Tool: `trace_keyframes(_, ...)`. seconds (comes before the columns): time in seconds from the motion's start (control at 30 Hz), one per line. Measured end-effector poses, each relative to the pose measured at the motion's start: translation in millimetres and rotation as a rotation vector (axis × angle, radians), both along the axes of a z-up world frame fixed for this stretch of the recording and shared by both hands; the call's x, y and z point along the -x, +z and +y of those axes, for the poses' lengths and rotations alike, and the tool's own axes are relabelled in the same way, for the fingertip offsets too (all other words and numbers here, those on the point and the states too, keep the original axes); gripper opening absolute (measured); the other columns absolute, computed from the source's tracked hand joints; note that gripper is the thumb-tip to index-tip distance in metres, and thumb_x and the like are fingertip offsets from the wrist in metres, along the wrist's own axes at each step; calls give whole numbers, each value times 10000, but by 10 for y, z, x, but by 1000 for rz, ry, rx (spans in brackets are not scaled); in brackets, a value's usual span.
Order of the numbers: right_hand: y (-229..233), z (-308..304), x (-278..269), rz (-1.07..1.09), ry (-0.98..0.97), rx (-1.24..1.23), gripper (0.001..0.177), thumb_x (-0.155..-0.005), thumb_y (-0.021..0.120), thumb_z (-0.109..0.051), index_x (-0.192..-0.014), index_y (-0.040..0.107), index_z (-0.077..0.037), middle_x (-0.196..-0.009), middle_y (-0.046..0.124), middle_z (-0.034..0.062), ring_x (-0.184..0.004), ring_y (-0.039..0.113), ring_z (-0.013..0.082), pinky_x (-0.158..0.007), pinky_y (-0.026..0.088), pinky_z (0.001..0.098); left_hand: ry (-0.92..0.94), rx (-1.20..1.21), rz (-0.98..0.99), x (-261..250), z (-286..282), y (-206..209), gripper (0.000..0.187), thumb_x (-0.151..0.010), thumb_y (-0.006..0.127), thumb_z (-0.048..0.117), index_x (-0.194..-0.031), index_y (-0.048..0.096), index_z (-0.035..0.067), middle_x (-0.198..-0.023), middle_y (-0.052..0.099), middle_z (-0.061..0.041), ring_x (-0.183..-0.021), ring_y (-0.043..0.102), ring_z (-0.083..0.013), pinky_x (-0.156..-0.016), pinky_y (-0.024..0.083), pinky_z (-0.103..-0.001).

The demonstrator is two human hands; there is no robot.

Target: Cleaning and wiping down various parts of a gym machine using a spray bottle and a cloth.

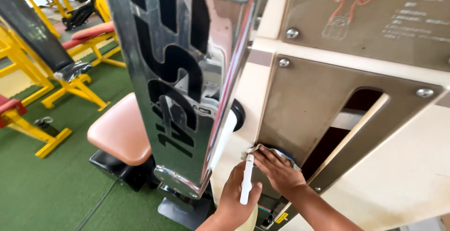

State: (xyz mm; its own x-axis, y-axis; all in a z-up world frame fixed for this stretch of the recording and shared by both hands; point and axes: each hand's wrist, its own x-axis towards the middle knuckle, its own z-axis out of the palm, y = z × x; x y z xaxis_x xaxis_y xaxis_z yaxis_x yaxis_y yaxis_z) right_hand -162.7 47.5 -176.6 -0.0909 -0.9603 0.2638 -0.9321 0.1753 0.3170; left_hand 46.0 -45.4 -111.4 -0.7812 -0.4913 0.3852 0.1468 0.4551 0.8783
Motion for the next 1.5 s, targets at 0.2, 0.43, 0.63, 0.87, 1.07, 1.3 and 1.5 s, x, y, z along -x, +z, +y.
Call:
trace_keyframes(0.2,485,362,4,277,-34,195,637,-962,490,-212,-1588,378,-240,-1653,323,-38,-1559,149,163,-1245,81,402,-78,-23,-22,68,83,59,601,-904,656,131,-1448,425,25,-1323,550,-175,-1030,668,-307,-877,562,-389)
trace_keyframes(0.43,1823,508,116,355,-217,559,562,-1009,657,-302,-1564,573,-269,-1704,370,76,-1596,134,343,-1262,-24,568,-77,-57,71,143,192,13,555,-895,676,109,-1402,473,14,-1246,602,-182,-1027,662,-317,-852,571,-401)
trace_keyframes(0.63,2286,388,-3,198,-258,763,577,-1107,657,-267,-1649,516,-129,-1760,243,183,-1624,99,456,-1309,7,627,-57,-79,-114,135,241,166,592,-878,676,171,-1408,441,44,-1223,601,-162,-944,700,-309,-827,580,-401)
trace_keyframes(0.87,1087,399,125,330,-142,639,589,-1053,638,-253,-1622,508,-176,-1741,236,125,-1605,51,386,-1279,-20,588,-42,53,-2,160,257,71,584,-891,686,147,-1411,460,8,-1244,600,-201,-983,671,-331,-819,581,-412)
trace_keyframes(1.07,502,825,-20,350,-159,234,762,-847,538,8,-1564,458,-237,-1681,283,11,-1566,105,242,-1246,16,515,-129,107,-37,171,364,170,590,-913,677,169,-1428,432,17,-1213,596,-189,-824,676,-276,-756,573,-391)
trace_keyframes(1.3,813,1495,-169,59,-74,457,644,-917,549,35,-1525,479,-164,-1678,278,37,-1615,99,253,-1315,62,537,-211,25,35,308,539,85,600,-889,679,132,-1429,446,18,-1178,614,-203,-927,679,-334,-805,565,-435)
trace_keyframes(1.5,1784,2056,332,299,-266,881,514,-1116,528,-85,-1606,532,-240,-1757,271,19,-1668,23,282,-1338,-37,522,-278,128,7,425,790,145,559,-893,676,123,-1396,462,6,-1234,598,-235,-1044,630,-423,-865,548,-463)
